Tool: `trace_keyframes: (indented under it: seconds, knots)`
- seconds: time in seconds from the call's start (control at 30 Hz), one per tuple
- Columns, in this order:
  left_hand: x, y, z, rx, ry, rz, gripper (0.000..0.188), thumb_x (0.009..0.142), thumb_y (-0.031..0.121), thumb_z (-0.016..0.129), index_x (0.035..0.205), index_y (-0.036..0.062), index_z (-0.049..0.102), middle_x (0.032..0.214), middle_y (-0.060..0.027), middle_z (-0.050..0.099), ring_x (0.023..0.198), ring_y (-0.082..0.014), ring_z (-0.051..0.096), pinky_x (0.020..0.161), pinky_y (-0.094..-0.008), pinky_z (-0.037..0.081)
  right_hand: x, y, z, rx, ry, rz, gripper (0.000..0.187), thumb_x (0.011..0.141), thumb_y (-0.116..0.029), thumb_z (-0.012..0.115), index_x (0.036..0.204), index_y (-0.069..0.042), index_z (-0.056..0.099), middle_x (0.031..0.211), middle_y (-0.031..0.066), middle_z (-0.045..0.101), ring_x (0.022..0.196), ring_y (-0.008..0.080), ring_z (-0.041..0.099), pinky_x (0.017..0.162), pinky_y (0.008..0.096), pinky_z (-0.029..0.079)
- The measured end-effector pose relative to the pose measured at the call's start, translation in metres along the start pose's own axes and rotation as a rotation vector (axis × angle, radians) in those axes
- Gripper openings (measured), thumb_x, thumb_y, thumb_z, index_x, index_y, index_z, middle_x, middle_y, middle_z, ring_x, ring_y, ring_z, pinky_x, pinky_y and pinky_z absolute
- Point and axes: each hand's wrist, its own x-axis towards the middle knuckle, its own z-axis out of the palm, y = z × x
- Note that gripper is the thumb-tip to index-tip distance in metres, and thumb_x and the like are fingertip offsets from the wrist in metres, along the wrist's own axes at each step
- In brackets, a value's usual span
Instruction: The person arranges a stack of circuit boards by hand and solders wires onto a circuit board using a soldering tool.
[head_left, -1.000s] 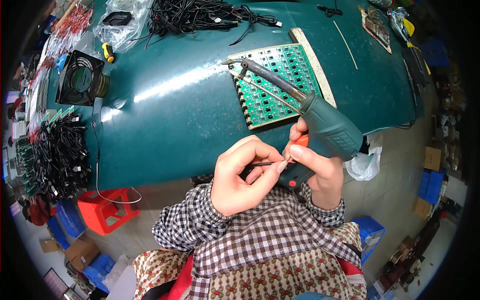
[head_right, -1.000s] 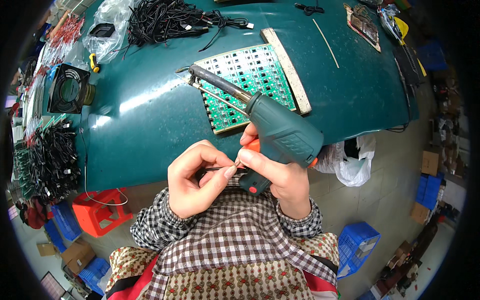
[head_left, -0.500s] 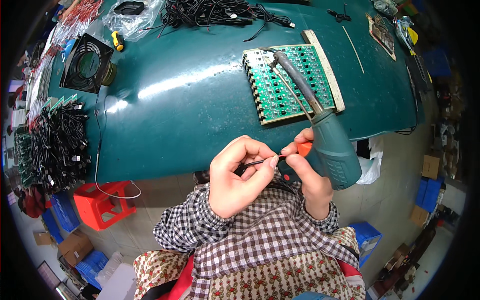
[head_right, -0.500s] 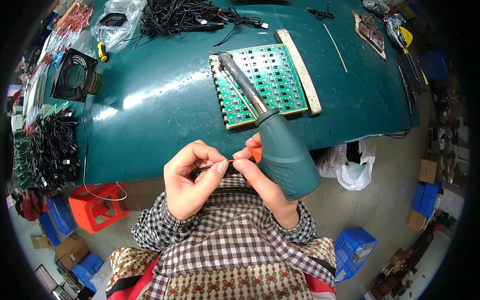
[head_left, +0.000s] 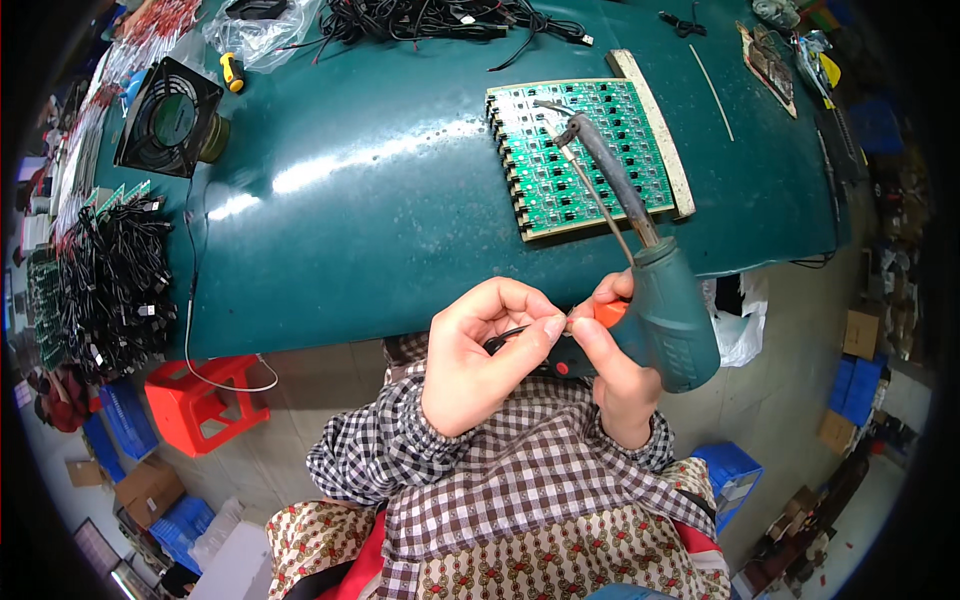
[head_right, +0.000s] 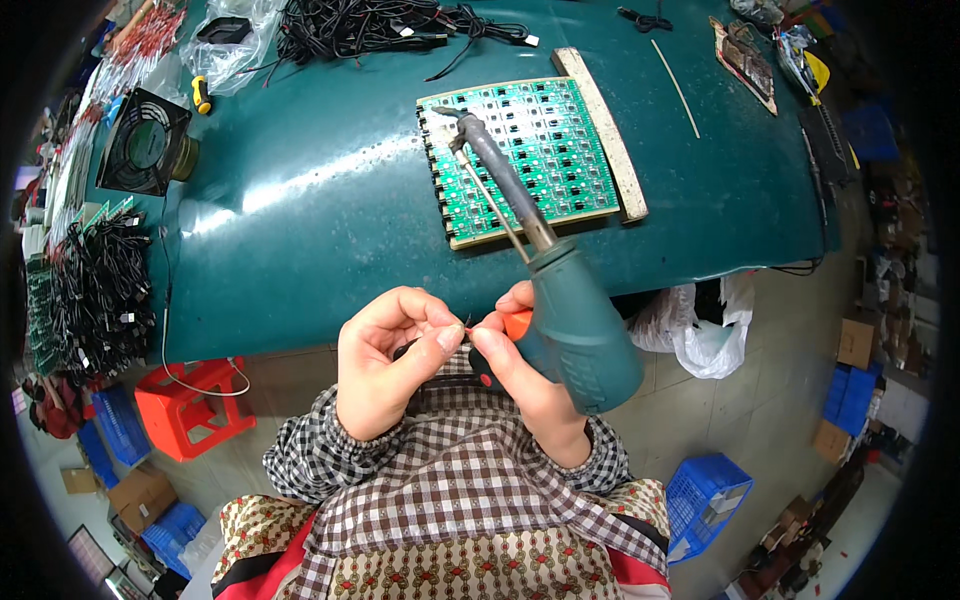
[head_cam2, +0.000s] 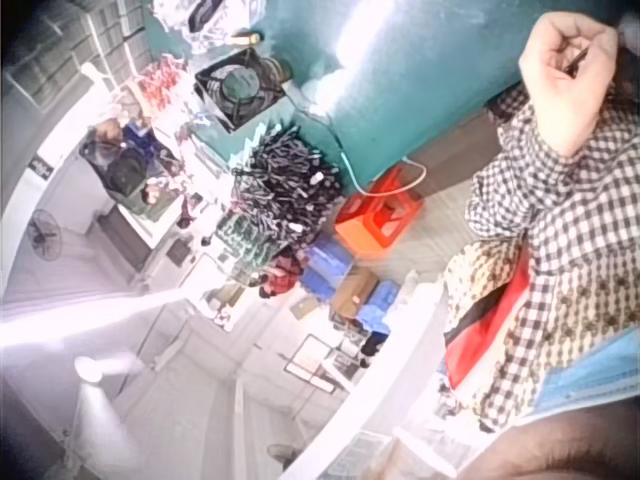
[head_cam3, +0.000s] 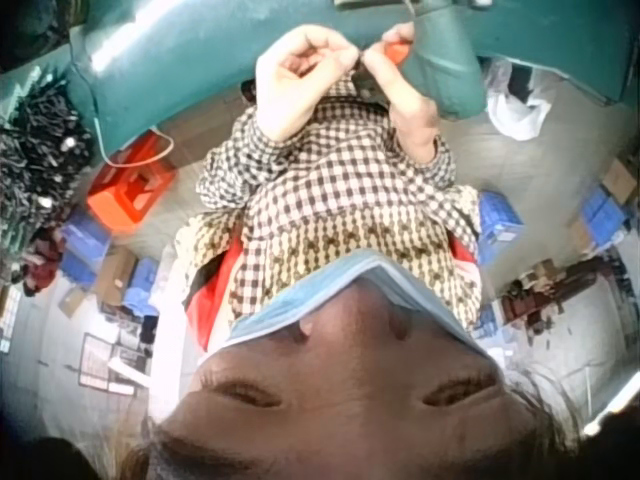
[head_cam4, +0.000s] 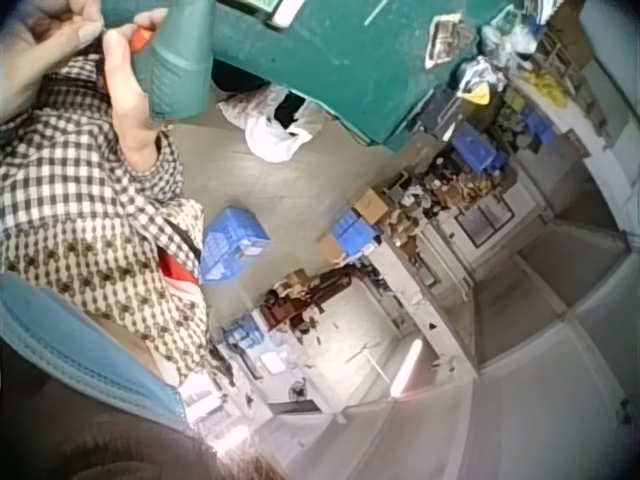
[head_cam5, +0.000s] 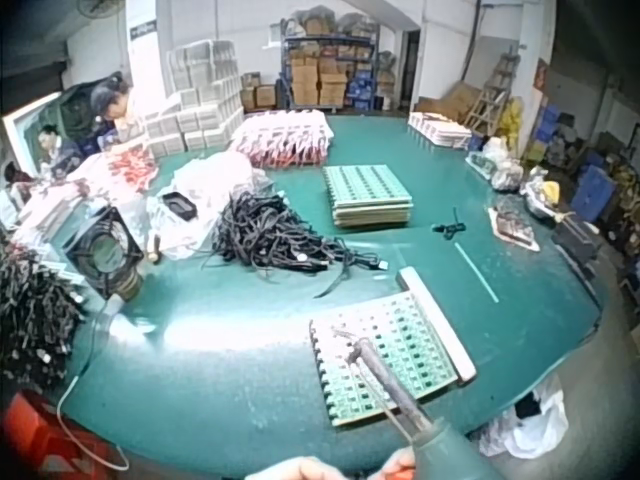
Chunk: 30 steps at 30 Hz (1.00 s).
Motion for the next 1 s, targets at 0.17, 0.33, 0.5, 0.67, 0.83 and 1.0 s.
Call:
trace_keyframes:
  seconds: [0.17,0.33,0.5,0.67,0.83,1.0]
  knots:
    - [0.006,0.008,-0.004,0.08,-0.01,0.012,0.007,0.085,0.0,0.065,0.09,-0.0004,0.06,0.087,-0.0029,0.061,0.077,-0.0046,0.055,0.069,-0.0186,0.044,0.004,-0.003,-0.002,-0.042,0.024,0.056,0.039,0.073,0.008,0.065,0.107,-0.001,0.048,0.097,0.0092,0.05,0.078,0.016,0.058,0.071,0.03,0.049]
    - [0.023,0.021,-0.016,0.239,0.01,-0.063,0.007,0.084,0.002,0.066,0.089,0.0,0.06,0.085,-0.0023,0.063,0.076,-0.0039,0.055,0.069,-0.0187,0.044,0.01,-0.004,-0.02,0.069,0.079,0.052,0.038,0.076,0.007,0.06,0.111,-0.002,0.046,0.098,0.0094,0.049,0.074,0.0178,0.058,0.068,0.0336,0.05]
    - [0.047,0.016,-0.022,0.325,0.046,-0.06,0.008,0.083,0.003,0.067,0.087,0.0003,0.062,0.08,0.0007,0.063,0.07,-0.0016,0.053,0.065,-0.0167,0.042,0.012,0.0,-0.038,0.279,0.025,0.002,0.032,0.087,-0.012,0.059,0.114,0.002,0.049,0.102,0.0125,0.052,0.077,0.0204,0.062,0.071,0.0345,0.053]
    - [0.063,0.005,-0.018,0.315,0.085,-0.04,0.009,0.082,0.004,0.068,0.087,0.0002,0.062,0.077,0.0027,0.061,0.067,0.0,0.051,0.06,-0.0152,0.04,0.012,-0.005,-0.058,0.189,-0.035,0.026,0.044,0.092,-0.036,0.056,0.115,-0.001,0.044,0.102,0.01,0.049,0.081,0.0192,0.062,0.072,0.0384,0.054]
    - [0.065,-0.002,-0.009,0.334,0.182,0.023,0.009,0.083,0.003,0.068,0.087,0.0002,0.06,0.075,0.0041,0.059,0.065,0.0016,0.048,0.057,-0.0139,0.036,0.008,-0.007,-0.067,0.073,-0.028,-0.008,0.055,0.09,-0.042,0.057,0.118,0.004,0.045,0.107,0.0156,0.052,0.097,0.0274,0.061,0.08,0.0406,0.057]
    - [0.068,-0.004,-0.007,0.409,0.167,0.011,0.009,0.082,0.002,0.066,0.087,-0.0008,0.059,0.078,0.0015,0.059,0.07,-0.0011,0.052,0.062,-0.0159,0.042,-0.002,-0.005,-0.072,0.032,0.062,0.042,0.058,0.09,-0.046,0.055,0.118,0.004,0.045,0.102,0.0129,0.054,0.096,0.0254,0.06,0.074,0.0375,0.059]
